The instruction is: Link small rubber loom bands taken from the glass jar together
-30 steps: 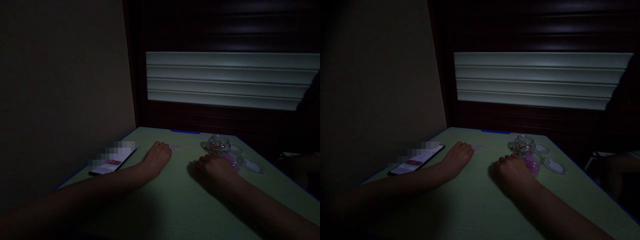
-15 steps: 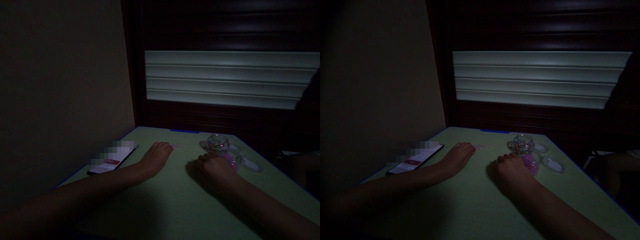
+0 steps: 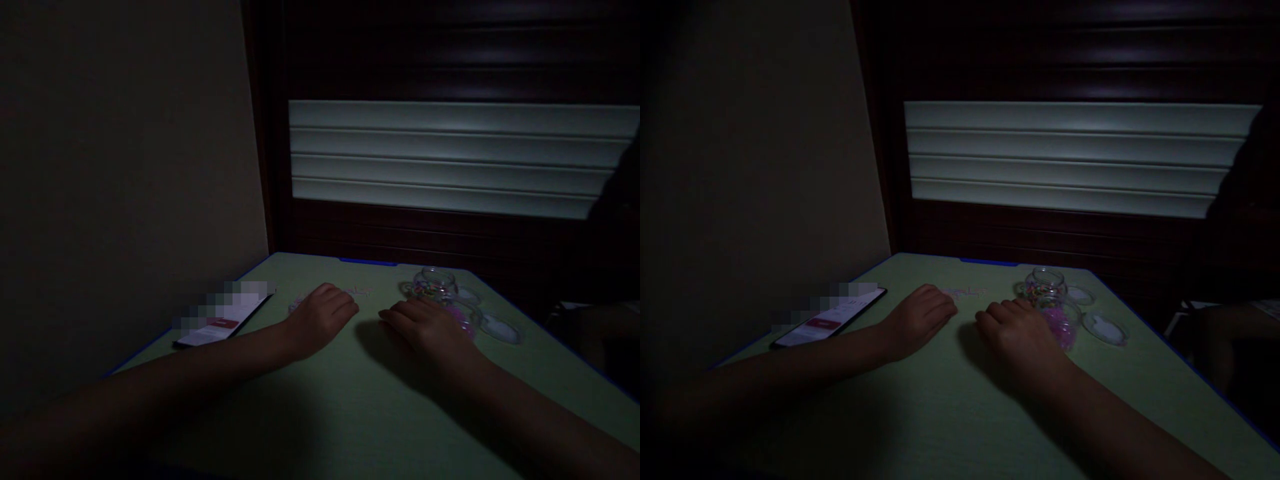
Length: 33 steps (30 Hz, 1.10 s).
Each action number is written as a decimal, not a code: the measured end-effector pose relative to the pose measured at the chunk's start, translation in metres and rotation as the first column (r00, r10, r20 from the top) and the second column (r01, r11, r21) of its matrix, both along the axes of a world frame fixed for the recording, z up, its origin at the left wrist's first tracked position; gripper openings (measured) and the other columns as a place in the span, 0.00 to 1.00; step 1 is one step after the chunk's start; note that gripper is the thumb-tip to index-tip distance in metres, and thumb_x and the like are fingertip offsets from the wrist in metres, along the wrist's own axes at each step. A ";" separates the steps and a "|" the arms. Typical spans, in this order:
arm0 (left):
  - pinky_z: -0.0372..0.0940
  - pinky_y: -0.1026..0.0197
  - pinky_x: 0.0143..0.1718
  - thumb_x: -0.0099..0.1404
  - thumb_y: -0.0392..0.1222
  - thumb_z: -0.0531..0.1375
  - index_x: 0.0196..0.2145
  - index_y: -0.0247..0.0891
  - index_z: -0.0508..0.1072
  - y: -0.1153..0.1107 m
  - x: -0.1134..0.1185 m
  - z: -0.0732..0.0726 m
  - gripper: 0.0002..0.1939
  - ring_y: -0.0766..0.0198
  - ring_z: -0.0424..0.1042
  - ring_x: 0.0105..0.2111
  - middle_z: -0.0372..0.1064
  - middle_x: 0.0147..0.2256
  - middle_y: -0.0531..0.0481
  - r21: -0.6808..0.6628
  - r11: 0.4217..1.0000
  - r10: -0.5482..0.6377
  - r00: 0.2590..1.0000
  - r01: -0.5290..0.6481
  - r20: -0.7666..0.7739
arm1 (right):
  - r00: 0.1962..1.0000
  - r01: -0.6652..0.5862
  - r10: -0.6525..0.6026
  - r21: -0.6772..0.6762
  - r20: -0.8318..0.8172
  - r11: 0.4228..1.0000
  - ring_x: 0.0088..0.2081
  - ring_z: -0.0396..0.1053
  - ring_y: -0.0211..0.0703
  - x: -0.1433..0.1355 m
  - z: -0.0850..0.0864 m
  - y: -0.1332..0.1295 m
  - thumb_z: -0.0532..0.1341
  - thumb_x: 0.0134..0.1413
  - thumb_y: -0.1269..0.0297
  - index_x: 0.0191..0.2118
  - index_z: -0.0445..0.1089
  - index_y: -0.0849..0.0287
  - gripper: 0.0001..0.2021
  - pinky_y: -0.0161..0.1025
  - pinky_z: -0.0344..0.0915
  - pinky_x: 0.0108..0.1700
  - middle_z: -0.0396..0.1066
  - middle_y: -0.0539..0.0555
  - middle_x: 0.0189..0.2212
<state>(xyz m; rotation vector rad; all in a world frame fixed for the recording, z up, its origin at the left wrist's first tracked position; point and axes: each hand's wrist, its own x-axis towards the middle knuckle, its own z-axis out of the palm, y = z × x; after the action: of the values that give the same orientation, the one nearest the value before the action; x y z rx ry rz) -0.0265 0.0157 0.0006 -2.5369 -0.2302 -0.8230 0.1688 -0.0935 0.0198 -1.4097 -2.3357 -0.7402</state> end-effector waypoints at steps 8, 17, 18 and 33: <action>0.59 0.57 0.38 0.63 0.33 0.51 0.36 0.33 0.66 -0.008 0.000 0.005 0.06 0.66 0.63 0.30 0.68 0.31 0.48 0.212 0.966 -0.139 0.989 0.145 -0.043 | 0.992 -0.124 0.124 0.105 0.014 0.987 0.29 0.61 0.37 -0.005 0.001 -0.004 0.54 0.55 0.69 0.38 0.69 0.60 0.08 0.37 0.52 0.34 0.67 0.52 0.26; 0.61 0.56 0.38 0.63 0.33 0.51 0.35 0.34 0.66 -0.009 0.000 0.008 0.05 0.67 0.64 0.29 0.69 0.32 0.48 0.272 0.942 -0.189 0.981 0.196 -0.054 | 0.986 -0.164 0.163 0.085 0.019 0.983 0.28 0.59 0.37 -0.006 -0.001 -0.003 0.54 0.54 0.70 0.38 0.68 0.59 0.08 0.37 0.51 0.33 0.67 0.50 0.27; 0.61 0.56 0.38 0.62 0.33 0.52 0.36 0.34 0.66 -0.010 0.000 0.008 0.05 0.67 0.64 0.29 0.69 0.32 0.48 0.273 0.941 -0.191 0.980 0.201 -0.063 | 0.986 -0.169 0.168 0.076 0.019 0.983 0.28 0.59 0.37 -0.006 -0.001 -0.003 0.54 0.54 0.70 0.38 0.68 0.59 0.08 0.38 0.51 0.33 0.67 0.50 0.27; 0.60 0.56 0.38 0.62 0.33 0.51 0.34 0.33 0.67 -0.008 0.001 0.006 0.06 0.66 0.61 0.29 0.67 0.30 0.48 0.247 0.957 -0.129 0.987 0.150 -0.099 | 0.986 -0.143 0.137 0.071 0.094 0.987 0.27 0.57 0.38 -0.008 -0.002 -0.003 0.53 0.53 0.72 0.30 0.65 0.60 0.05 0.38 0.50 0.33 0.64 0.49 0.25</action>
<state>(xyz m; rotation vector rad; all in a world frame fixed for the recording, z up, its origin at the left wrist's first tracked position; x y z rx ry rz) -0.0250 0.0076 0.0061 -2.3575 0.0789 -0.7457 0.1612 -0.0967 0.0182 -1.1890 -2.4157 -0.8590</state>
